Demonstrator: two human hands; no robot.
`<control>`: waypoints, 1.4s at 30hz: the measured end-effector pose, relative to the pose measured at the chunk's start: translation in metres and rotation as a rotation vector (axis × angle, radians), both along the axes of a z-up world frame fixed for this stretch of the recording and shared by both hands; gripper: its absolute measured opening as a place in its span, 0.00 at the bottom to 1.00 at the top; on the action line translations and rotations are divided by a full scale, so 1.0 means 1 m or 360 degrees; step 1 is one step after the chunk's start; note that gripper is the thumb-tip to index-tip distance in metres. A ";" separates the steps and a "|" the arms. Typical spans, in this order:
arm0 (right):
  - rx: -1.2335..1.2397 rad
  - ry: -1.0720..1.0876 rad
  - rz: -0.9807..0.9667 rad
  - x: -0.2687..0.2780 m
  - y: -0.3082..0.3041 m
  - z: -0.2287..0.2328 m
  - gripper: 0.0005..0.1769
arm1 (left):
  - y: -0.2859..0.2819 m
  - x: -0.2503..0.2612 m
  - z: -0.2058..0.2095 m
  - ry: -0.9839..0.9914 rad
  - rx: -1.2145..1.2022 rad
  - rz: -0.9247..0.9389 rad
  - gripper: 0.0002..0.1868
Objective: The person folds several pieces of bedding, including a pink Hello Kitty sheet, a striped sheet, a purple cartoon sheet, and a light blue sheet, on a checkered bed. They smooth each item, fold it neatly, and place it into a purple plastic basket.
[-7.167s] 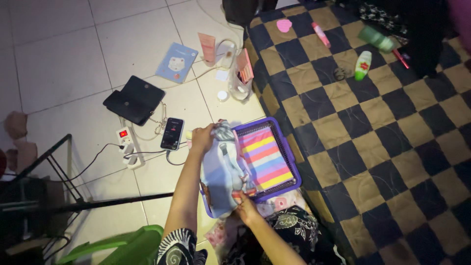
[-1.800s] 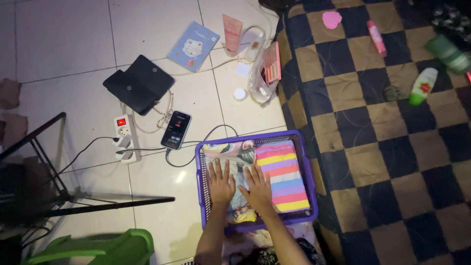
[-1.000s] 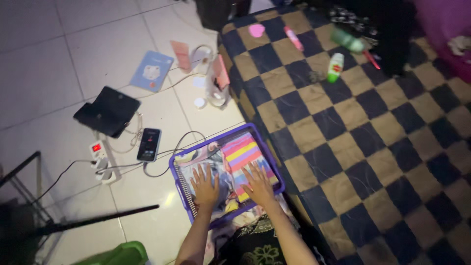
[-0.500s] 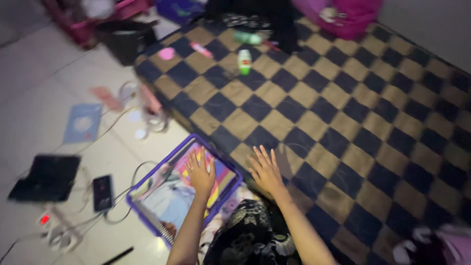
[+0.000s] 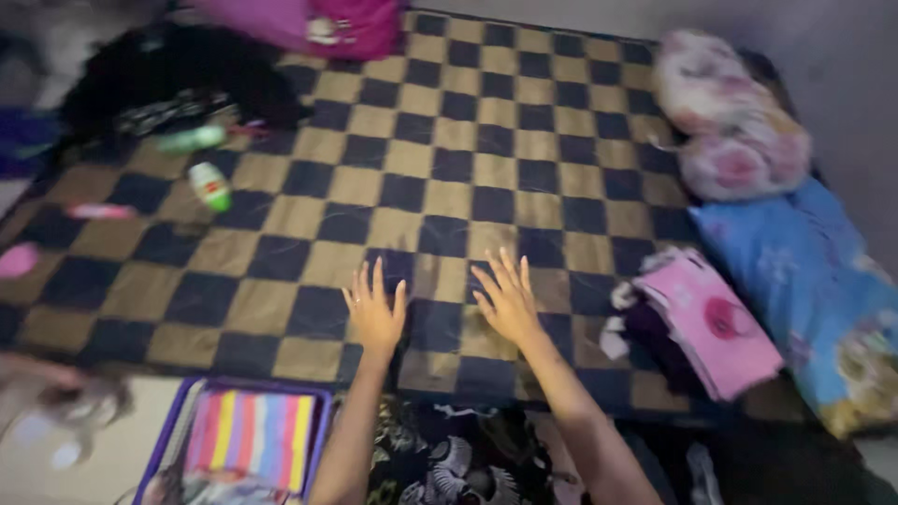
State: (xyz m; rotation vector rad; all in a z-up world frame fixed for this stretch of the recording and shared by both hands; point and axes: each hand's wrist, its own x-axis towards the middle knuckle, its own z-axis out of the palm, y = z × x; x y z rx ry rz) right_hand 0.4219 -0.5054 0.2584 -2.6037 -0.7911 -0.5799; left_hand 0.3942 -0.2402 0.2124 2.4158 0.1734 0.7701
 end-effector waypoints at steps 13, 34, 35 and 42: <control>0.0180 -0.0441 -0.1367 -0.043 -0.302 0.003 0.28 | -0.266 0.085 0.045 -0.0046 -0.0200 -0.0901 0.37; 0.1428 0.0132 -0.2023 -0.084 -0.437 -0.131 0.76 | -0.528 0.092 -0.066 0.0642 0.0286 -0.1422 0.59; 0.1449 0.0107 -0.2026 -0.081 -0.439 -0.135 0.75 | -0.533 0.095 -0.068 0.0700 0.0275 -0.1378 0.60; 0.1516 -0.0274 -0.1944 -0.085 -0.431 -0.166 0.61 | -0.539 0.133 -0.050 0.1322 -0.0071 -0.1324 0.73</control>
